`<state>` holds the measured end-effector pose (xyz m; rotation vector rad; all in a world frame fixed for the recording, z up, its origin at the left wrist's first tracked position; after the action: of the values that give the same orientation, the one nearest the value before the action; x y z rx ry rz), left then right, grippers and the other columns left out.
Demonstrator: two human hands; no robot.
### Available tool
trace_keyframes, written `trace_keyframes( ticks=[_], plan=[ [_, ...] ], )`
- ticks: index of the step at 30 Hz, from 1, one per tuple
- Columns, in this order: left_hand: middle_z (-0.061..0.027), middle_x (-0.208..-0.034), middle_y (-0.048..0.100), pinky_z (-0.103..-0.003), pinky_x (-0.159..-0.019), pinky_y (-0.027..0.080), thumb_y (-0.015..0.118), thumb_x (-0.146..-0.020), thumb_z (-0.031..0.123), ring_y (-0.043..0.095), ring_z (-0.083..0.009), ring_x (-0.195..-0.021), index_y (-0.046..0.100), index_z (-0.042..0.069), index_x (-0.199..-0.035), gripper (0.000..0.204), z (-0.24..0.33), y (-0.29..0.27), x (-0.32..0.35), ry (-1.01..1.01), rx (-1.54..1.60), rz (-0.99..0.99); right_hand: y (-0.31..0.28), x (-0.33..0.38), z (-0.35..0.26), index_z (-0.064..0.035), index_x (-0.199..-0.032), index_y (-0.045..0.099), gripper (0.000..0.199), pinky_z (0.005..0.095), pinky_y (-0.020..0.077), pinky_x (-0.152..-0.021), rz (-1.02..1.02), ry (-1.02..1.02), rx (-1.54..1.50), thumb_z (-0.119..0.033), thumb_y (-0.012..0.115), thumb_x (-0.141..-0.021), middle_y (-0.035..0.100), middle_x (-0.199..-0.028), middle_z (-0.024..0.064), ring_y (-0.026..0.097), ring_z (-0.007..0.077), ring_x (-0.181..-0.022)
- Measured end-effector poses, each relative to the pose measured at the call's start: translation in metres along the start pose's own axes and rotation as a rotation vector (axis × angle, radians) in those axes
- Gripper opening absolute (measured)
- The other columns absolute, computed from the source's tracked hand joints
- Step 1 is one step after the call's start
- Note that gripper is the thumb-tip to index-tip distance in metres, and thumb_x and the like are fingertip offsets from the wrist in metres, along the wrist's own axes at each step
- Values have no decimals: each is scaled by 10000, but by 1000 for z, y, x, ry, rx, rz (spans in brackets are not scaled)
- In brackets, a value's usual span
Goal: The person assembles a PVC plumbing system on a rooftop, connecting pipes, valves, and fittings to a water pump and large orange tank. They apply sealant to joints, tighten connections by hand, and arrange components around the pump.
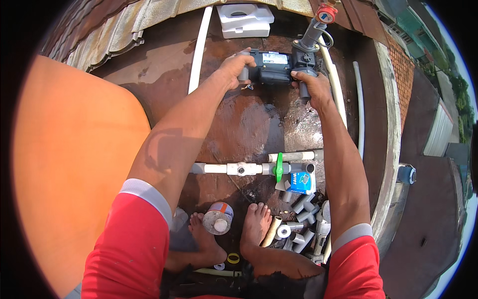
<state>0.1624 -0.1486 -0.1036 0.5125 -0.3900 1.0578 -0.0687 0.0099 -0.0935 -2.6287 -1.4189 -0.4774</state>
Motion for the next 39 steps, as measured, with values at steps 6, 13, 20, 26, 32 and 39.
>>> trace_keyframes(
  ticks=[6,13,20,26,32,39],
  plan=[
    [-151,-1311,667,-520,-888,587,876,-817,155,661,-269,-1074,663,81,-1373,600,-1,13,39,39,-8,229,-25,35,-18,192,-1520,498,1007,465,691,-876,37,2,226,-565,865,-967,678,-1318,321,752,398,-1193],
    [-96,-1001,765,-358,-771,663,853,-924,106,750,-189,-877,705,10,-1161,296,6,5,140,197,72,61,-104,164,-41,125,-1238,727,435,338,674,-722,120,-46,337,-261,796,-1051,791,-1007,153,805,208,-875],
    [-112,-1160,740,-345,-793,606,862,-856,98,710,-184,-961,683,41,-1304,485,-4,18,179,204,16,43,-25,95,-12,149,-1241,636,683,481,617,-962,295,-260,869,-439,868,-982,771,-1151,344,780,467,-1087],
    [-125,-1581,599,-390,-1144,412,804,-777,38,579,-239,-1327,451,29,-1723,1010,-29,2,94,161,29,69,3,29,-1,154,-1517,325,963,539,555,-1101,180,-221,756,-399,881,-959,697,-1321,440,703,562,-1272],
    [-32,-1821,408,-339,-984,462,751,-811,14,575,-143,-1166,520,-37,-1646,867,-54,4,58,197,1,14,6,36,25,156,-1431,391,784,544,543,-1098,141,-297,748,-331,830,-1001,696,-1286,451,702,574,-1254],
    [-62,-1888,300,-330,-976,457,758,-799,36,591,-142,-1140,630,-84,-1471,695,-53,20,50,185,-47,0,-6,42,25,139,-1418,358,735,580,544,-1072,188,-326,761,-287,797,-1010,701,-1216,473,697,604,-1210]
  ],
)
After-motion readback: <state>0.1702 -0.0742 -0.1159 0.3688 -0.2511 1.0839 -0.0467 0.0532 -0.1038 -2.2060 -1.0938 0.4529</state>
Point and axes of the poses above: each hand's wrist, its own x-axis away from the middle knuckle, its own y-axis out of the palm, z = x × y, the point moved 2 cm from there along -x, towards the middle knuckle
